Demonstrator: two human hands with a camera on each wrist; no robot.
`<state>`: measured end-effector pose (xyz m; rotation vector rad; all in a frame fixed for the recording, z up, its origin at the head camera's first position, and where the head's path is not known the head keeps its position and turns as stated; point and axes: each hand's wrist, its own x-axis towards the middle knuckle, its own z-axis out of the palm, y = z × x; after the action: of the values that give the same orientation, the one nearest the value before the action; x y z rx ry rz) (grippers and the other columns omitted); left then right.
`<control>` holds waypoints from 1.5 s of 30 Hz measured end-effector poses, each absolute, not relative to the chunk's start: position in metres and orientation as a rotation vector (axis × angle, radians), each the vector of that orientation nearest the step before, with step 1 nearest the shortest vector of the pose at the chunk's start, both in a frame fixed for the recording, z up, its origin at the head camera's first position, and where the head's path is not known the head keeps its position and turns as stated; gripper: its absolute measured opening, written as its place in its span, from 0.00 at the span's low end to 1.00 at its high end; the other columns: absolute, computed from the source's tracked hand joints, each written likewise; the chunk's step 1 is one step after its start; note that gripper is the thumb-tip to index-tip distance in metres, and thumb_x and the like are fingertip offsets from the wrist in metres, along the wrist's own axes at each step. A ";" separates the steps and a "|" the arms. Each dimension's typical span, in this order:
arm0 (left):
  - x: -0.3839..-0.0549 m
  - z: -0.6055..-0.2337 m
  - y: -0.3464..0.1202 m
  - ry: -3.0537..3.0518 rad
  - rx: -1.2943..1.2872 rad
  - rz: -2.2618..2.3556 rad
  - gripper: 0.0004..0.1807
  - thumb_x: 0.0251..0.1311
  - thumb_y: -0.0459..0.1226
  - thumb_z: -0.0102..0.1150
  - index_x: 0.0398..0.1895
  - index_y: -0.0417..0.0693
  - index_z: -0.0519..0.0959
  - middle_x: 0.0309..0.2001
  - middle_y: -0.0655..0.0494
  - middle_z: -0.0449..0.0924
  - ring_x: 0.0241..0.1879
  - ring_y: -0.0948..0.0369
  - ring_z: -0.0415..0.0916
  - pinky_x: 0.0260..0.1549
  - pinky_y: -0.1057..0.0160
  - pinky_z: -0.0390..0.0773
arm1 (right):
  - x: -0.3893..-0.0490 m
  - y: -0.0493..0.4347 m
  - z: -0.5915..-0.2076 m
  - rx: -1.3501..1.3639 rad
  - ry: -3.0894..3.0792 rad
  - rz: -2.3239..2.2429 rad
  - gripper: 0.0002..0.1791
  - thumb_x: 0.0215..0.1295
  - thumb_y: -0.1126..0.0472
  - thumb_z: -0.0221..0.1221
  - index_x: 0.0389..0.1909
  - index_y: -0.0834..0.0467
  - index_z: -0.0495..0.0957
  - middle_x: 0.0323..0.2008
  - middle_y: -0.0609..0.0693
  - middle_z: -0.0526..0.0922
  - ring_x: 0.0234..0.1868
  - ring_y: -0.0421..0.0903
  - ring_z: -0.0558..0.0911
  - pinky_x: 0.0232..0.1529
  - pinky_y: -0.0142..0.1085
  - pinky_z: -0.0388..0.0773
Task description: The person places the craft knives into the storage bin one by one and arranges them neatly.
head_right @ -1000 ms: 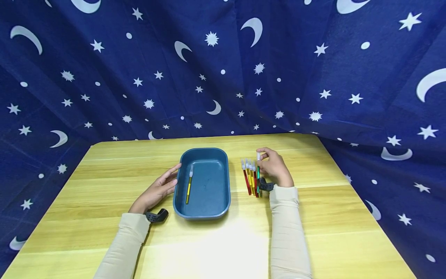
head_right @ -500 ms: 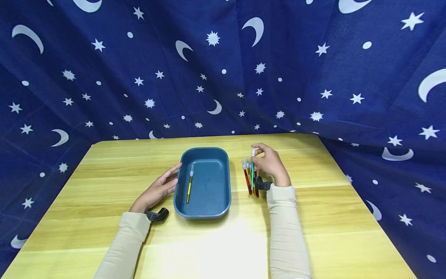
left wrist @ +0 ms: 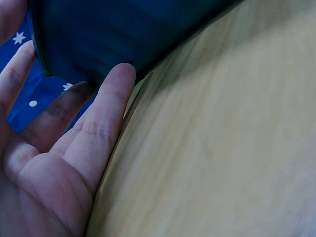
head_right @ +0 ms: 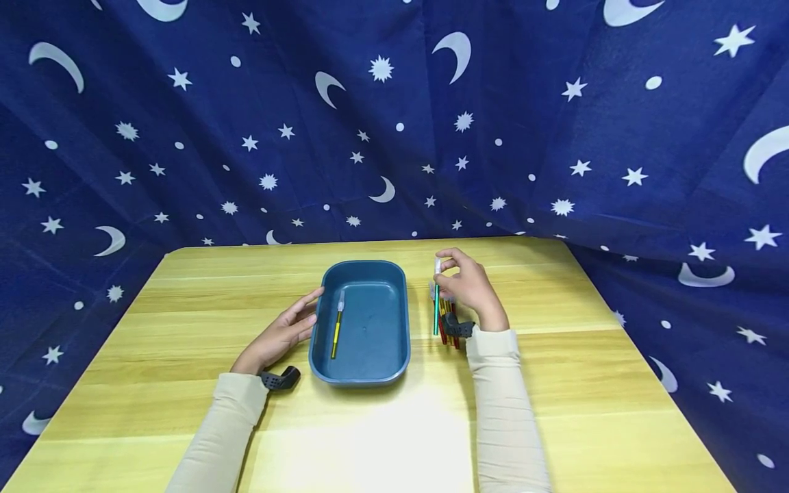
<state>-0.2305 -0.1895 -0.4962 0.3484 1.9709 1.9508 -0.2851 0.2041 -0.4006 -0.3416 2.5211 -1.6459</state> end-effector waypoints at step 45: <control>-0.231 -0.497 -0.190 1.969 0.352 1.952 0.36 0.86 0.38 0.49 0.90 0.57 0.51 0.85 0.36 0.48 0.83 0.38 0.51 0.76 0.38 0.66 | -0.274 0.142 -0.394 -0.577 2.489 -1.560 0.23 0.72 0.75 0.64 0.66 0.73 0.74 0.48 0.67 0.81 0.35 0.49 0.90 0.41 0.49 0.92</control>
<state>-0.2308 -0.1901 -0.4969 0.3515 1.9695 1.9523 -0.2739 0.1422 -0.3943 -0.5768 2.4885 -1.5601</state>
